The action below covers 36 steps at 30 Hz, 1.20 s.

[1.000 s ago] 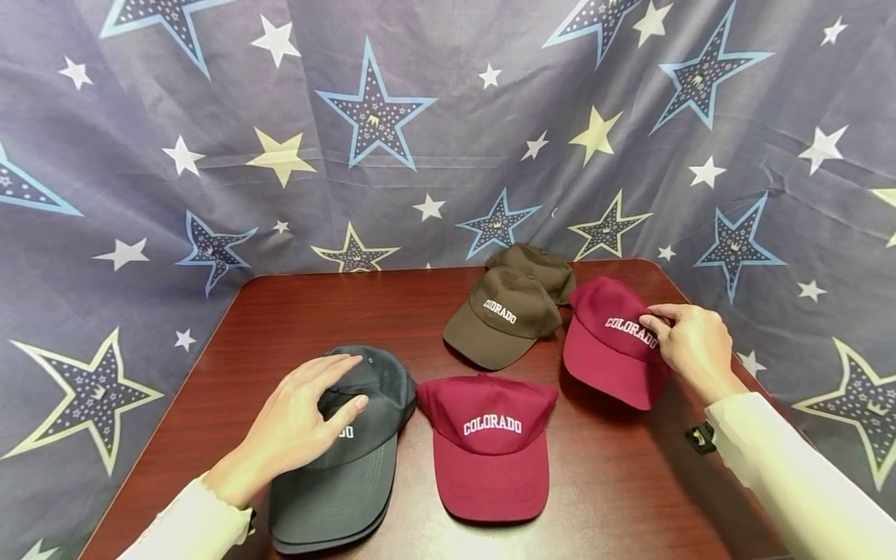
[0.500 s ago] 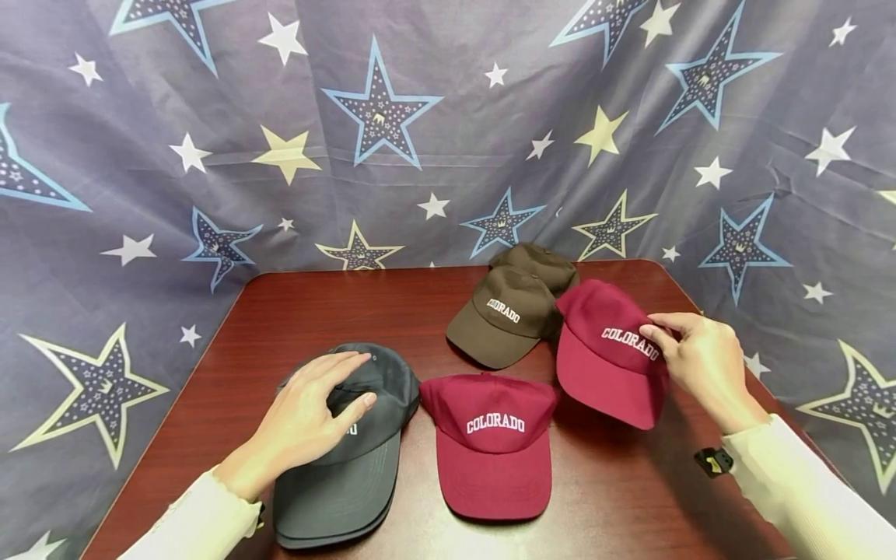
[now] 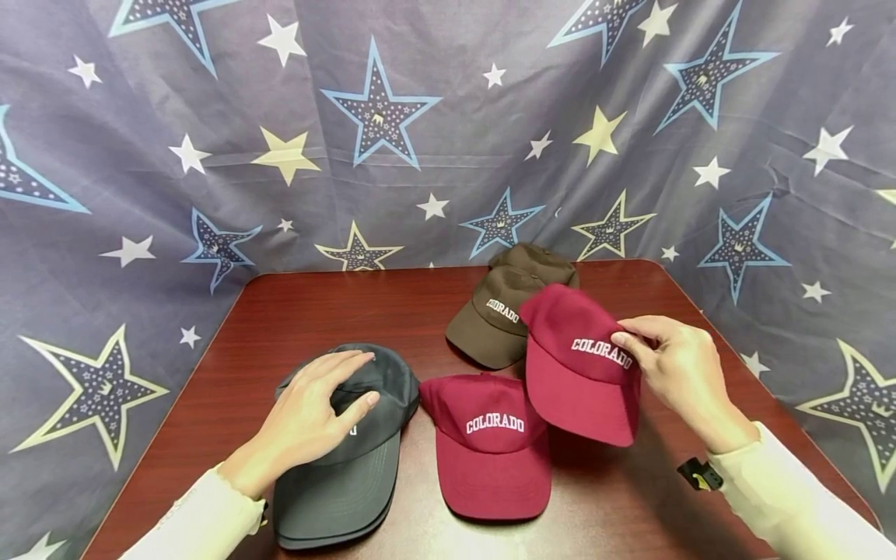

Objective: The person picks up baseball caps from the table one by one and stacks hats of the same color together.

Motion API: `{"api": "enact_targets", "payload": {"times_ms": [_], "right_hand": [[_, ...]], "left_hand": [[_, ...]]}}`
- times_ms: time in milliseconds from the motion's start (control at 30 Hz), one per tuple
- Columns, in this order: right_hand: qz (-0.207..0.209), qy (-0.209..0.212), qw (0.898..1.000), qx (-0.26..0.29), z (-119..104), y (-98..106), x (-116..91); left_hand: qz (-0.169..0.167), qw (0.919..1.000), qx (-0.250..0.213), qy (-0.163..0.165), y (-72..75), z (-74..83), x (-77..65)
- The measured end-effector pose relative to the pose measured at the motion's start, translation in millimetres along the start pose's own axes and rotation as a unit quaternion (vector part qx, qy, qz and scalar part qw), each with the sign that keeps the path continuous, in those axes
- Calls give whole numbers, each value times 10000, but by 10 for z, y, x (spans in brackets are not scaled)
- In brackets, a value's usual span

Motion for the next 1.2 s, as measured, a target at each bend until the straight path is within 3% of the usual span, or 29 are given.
{"api": "enact_targets", "payload": {"times_ms": [667,1200], "right_hand": [[-496,585,9957,518,-608,-375,-130],[-491,1232,9900,482,-971,-556,-315]], "left_hand": [[-4,9997,-201,-153,-77,95,137],[38,9993,-260,-254,-45,149,198]]}}
Point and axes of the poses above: each hand's wrist, its own x-axis towards the middle knuckle, its own y-axis out of the back of the hand, z = x × y, the point moved 6 cm from there along x, towards the middle knuckle, and after that the axes turned 7 degrees about -y, right-handed, at the moved point
